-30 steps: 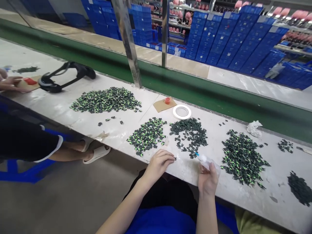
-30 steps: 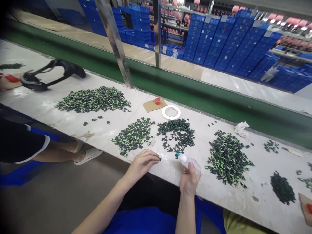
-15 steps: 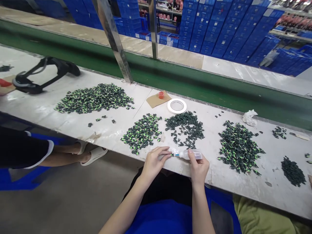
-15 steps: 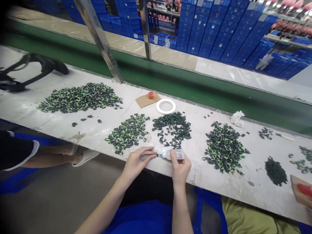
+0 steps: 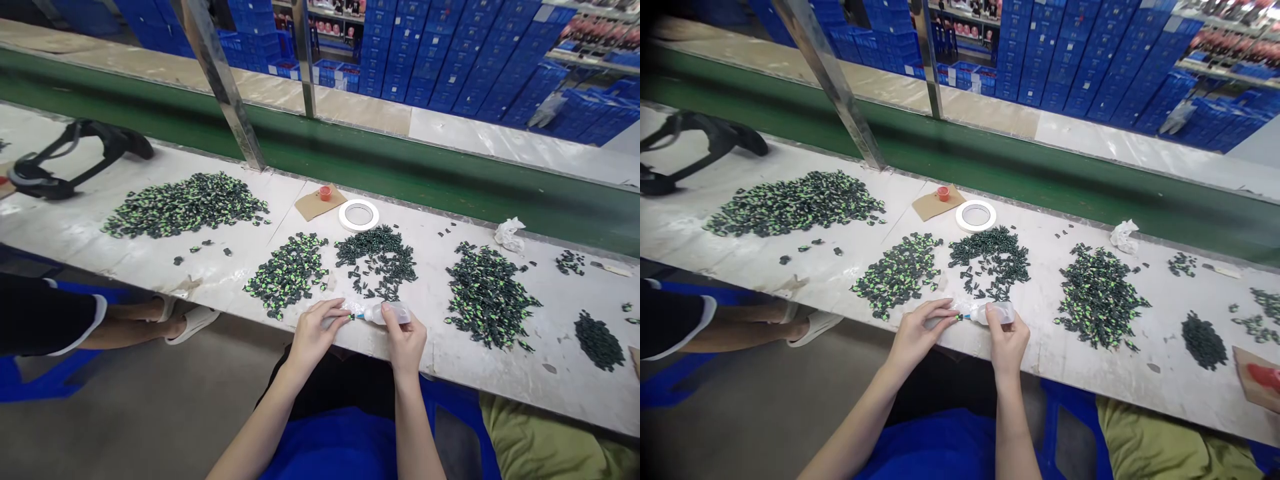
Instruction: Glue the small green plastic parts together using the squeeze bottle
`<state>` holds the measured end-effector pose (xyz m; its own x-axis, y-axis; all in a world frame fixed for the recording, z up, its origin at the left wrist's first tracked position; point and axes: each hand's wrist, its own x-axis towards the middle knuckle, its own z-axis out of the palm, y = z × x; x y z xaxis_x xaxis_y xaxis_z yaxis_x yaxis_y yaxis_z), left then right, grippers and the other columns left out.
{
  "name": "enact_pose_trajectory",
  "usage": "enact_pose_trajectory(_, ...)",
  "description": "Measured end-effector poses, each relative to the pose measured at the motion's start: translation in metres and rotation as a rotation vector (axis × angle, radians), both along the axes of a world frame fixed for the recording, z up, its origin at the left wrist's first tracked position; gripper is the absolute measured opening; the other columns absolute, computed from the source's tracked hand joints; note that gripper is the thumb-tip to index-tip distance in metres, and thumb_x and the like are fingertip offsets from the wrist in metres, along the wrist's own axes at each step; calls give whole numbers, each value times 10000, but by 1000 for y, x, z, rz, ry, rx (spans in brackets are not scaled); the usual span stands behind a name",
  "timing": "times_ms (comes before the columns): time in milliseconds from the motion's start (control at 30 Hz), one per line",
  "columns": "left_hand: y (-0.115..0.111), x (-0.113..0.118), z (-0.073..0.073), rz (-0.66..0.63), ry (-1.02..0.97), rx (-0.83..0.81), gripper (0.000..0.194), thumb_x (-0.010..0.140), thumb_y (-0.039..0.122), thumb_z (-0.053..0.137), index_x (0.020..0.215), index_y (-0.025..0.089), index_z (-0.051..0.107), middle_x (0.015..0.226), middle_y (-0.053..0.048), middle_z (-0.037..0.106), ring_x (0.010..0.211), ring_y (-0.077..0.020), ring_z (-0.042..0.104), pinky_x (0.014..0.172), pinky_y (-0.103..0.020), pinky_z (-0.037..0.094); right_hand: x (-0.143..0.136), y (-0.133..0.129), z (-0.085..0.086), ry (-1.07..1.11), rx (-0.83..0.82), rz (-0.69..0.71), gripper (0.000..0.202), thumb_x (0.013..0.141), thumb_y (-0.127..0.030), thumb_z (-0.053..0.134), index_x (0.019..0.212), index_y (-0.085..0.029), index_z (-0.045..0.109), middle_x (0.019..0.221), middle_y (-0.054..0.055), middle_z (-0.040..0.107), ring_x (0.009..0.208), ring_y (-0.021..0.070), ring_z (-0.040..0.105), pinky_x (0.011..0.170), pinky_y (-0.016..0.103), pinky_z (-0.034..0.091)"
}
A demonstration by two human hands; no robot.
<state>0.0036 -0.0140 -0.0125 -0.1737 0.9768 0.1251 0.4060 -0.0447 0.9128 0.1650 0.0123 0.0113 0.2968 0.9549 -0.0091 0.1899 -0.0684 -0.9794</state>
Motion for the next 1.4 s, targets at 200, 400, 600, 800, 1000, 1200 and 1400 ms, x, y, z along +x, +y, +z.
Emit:
enact_pose_trajectory(200, 1, 0, 0, -8, -2, 4, 246, 789, 214, 681, 1034, 207, 665, 858, -46, 777, 997, -242, 699, 957, -428, 520, 0, 0, -4, 3, 13, -2, 340, 694, -467, 702, 649, -131, 677, 600, 37, 663, 574, 179, 583, 538, 269, 463)
enact_pose_trajectory(400, 1, 0, 0, -5, -16, -2, 254, 779, 202, 690, 1031, 197, 664, 860, -52, 777, 997, -246, 698, 954, -427, 519, 0, -1, -4, 18, 3, -18, 346, 689, -470, 708, 660, -126, 683, 598, 33, 651, 583, 177, 568, 552, 272, 459)
enact_pose_trajectory(600, 1, 0, 1, -10, -24, -3, 239, 787, 215, 680, 1025, 199, 665, 865, -51, 776, 984, -246, 704, 955, -430, 520, 0, -1, -2, 43, 16, -34, 351, 667, -483, 718, 657, -133, 690, 624, 44, 673, 608, 194, 589, 566, 284, 471)
enact_pose_trajectory(800, 3, -1, -1, -10, -12, 10, 261, 764, 196, 702, 1023, 197, 667, 849, -48, 776, 967, -246, 709, 938, -420, 530, -1, 0, -3, 30, 25, -9, 357, 672, -490, 710, 631, -137, 677, 587, 35, 649, 577, 182, 569, 543, 275, 456)
enact_pose_trajectory(1000, 3, -1, -2, -23, -3, 21, 270, 770, 190, 697, 1037, 193, 660, 854, -49, 776, 968, -240, 706, 921, -413, 537, 0, 1, -3, 22, 21, 1, 361, 672, -494, 709, 642, -135, 679, 609, 42, 674, 581, 187, 586, 550, 275, 460)
enact_pose_trajectory(1200, 3, -2, -4, -17, -2, 28, 263, 773, 190, 694, 1034, 176, 665, 847, -60, 776, 948, -246, 708, 907, -422, 541, 0, 0, -3, 28, 14, 9, 352, 686, -485, 704, 641, -138, 675, 601, 37, 663, 588, 184, 581, 544, 268, 454)
enact_pose_trajectory(1400, 3, -2, -3, -20, 7, 16, 256, 775, 204, 694, 1028, 184, 667, 852, -53, 777, 964, -238, 703, 932, -417, 524, -1, 1, -4, 48, 13, 4, 356, 670, -488, 712, 640, -136, 675, 612, 40, 675, 591, 189, 592, 553, 273, 462)
